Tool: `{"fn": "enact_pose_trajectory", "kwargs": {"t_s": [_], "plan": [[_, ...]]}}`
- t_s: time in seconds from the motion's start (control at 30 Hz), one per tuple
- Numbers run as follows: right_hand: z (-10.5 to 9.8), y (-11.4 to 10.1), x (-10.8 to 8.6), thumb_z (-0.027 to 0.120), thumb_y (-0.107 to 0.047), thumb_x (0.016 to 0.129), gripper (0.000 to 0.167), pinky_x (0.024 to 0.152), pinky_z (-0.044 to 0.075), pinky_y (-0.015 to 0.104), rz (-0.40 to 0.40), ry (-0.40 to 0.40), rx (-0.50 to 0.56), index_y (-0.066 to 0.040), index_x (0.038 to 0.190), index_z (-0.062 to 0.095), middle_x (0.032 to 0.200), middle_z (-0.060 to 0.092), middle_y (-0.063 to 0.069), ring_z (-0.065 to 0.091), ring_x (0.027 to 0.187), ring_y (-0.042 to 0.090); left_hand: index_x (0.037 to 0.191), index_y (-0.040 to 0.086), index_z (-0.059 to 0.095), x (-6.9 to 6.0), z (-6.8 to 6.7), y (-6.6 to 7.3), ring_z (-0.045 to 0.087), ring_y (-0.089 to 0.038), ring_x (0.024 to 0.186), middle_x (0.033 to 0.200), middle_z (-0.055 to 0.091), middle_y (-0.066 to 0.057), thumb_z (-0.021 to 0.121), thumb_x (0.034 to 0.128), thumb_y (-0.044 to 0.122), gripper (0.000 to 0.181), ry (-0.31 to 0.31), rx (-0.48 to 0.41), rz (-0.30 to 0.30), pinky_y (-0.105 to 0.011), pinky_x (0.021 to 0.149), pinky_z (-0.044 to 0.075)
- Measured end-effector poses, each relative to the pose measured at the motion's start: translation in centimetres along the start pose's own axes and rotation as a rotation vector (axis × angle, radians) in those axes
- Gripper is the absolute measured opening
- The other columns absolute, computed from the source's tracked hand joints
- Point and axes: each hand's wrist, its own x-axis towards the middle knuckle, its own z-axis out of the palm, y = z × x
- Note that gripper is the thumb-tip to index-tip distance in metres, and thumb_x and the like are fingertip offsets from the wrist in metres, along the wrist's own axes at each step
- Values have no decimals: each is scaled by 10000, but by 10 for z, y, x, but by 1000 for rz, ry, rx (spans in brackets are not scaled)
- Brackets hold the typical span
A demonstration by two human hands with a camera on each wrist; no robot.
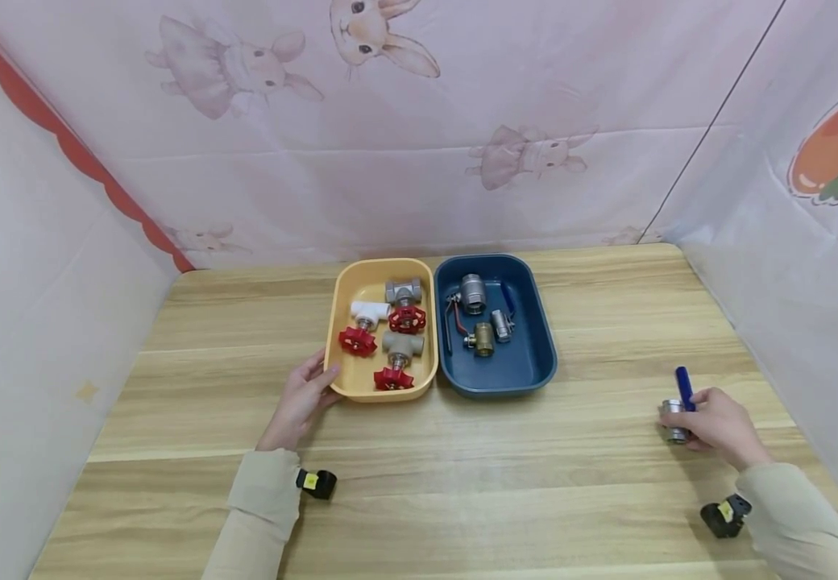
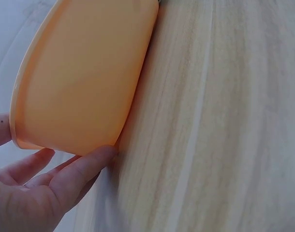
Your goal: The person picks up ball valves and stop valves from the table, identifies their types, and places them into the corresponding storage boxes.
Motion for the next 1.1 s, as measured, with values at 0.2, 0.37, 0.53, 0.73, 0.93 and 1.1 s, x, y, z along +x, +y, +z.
{"fn": "enact_pose_trajectory", "kwargs": {"t_s": [0.2, 0.37, 0.53, 0.73, 0.93, 1.1], "plan": [[-3, 5, 0, 659, -196, 818, 580, 606, 572, 290, -5, -30, 93, 177, 1111, 325, 916, 525, 246, 579, 655, 122, 1445, 64, 203, 7, -4, -8, 403, -349, 1224, 1416, 301, -219, 476, 946, 115, 571, 2, 43, 10, -358, 911, 469], [-3, 14, 6, 629, -194, 846, 457, 623, 572, 290, -23, -54, 167, 129, 1069, 395, 861, 560, 126, 582, 658, 107, 1447, 81, 209, 10, -6, -10, 412, -332, 1220, 1413, 314, -201, 481, 945, 122, 572, 7, 47, 8, -338, 900, 478], [-2, 19, 13, 615, -144, 842, 443, 654, 571, 295, -50, -75, 271, 136, 1103, 391, 816, 552, 48, 575, 666, 91, 1444, 77, 216, 7, -4, -8, 414, -336, 1219, 1414, 312, -204, 465, 945, 90, 558, 5, 43, 15, -351, 908, 474], [-2, 7, 8, 515, -73, 890, 486, 653, 568, 282, -79, -95, 257, 201, 1217, 283, 866, 535, 62, 556, 672, 65, 1440, 57, 216, 6, -4, -9, 394, -357, 1229, 1418, 287, -234, 492, 939, 128, 577, 7, 73, 39, -370, 920, 461], [0, 3, 9, 493, -55, 906, 471, 658, 563, 278, -115, -106, 304, 202, 1231, 268, 915, 537, 86, 556, 693, 69, 1441, 52, 210, 4, -2, -6, 380, -359, 1239, 1424, 278, -232, 469, 948, 102, 559, 10, 48, 29, -405, 941, 440], [1, -2, 10, 517, -42, 892, 458, 659, 563, 294, -165, -96, 328, 178, 1224, 291, 889, 565, 37, 578, 702, 76, 1441, 48, 211, 1, 0, -2, 373, -362, 1243, 1425, 276, -232, 439, 957, 71, 536, 9, 12, 11, -431, 954, 423]]}}
